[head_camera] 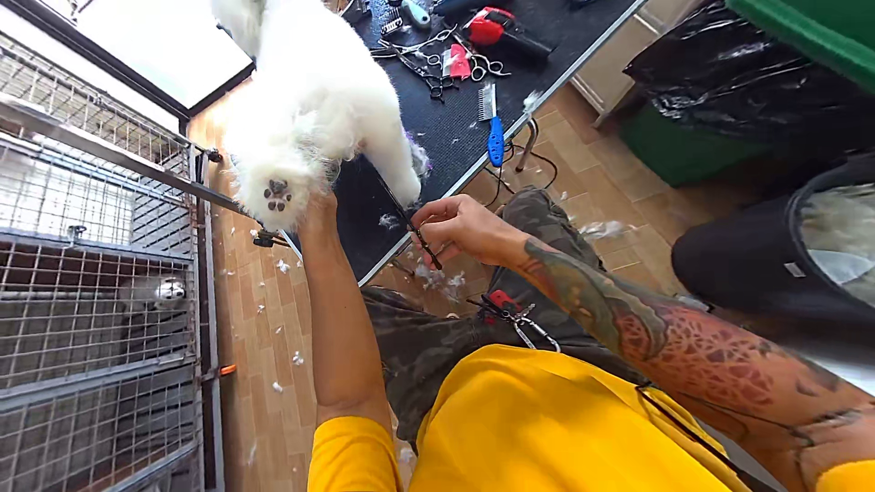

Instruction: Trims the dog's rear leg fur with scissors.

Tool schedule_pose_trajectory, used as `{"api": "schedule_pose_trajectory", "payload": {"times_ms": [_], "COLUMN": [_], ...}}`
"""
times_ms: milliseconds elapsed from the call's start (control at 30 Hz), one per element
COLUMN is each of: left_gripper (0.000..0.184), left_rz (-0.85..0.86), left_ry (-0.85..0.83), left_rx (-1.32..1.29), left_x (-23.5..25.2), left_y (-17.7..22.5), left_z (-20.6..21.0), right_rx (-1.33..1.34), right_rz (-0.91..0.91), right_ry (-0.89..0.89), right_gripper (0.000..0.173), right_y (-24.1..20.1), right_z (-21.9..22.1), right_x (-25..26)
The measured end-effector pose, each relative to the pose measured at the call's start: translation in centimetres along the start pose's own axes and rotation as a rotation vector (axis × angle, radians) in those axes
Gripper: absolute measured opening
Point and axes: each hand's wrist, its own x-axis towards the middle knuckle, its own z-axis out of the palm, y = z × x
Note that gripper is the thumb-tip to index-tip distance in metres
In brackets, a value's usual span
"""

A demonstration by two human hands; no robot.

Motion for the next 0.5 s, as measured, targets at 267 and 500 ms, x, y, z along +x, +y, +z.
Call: {"api": "schedule_pose_trajectory", "payload": {"times_ms": [267, 500], "left_gripper": [0.03, 0.027], "left_rz": [0.013, -0.026], "left_ry": [-0.046, -0.108], "left_rx": [-0.05, -0.039], "left_x": [0.1, 0.4], "left_y": [0.1, 1.4], "left_z": [0.0, 0.1], "right_rx": [-0.067, -0.2], "right_rz": [0.024, 0.076], "right_ry": [-0.014, -0.138], "right_gripper": [0.02, 0.029], "right_y": [0.3, -1.7], "right_z": [-0.2, -2.5], "right_x": [-0.2, -2.0]}}
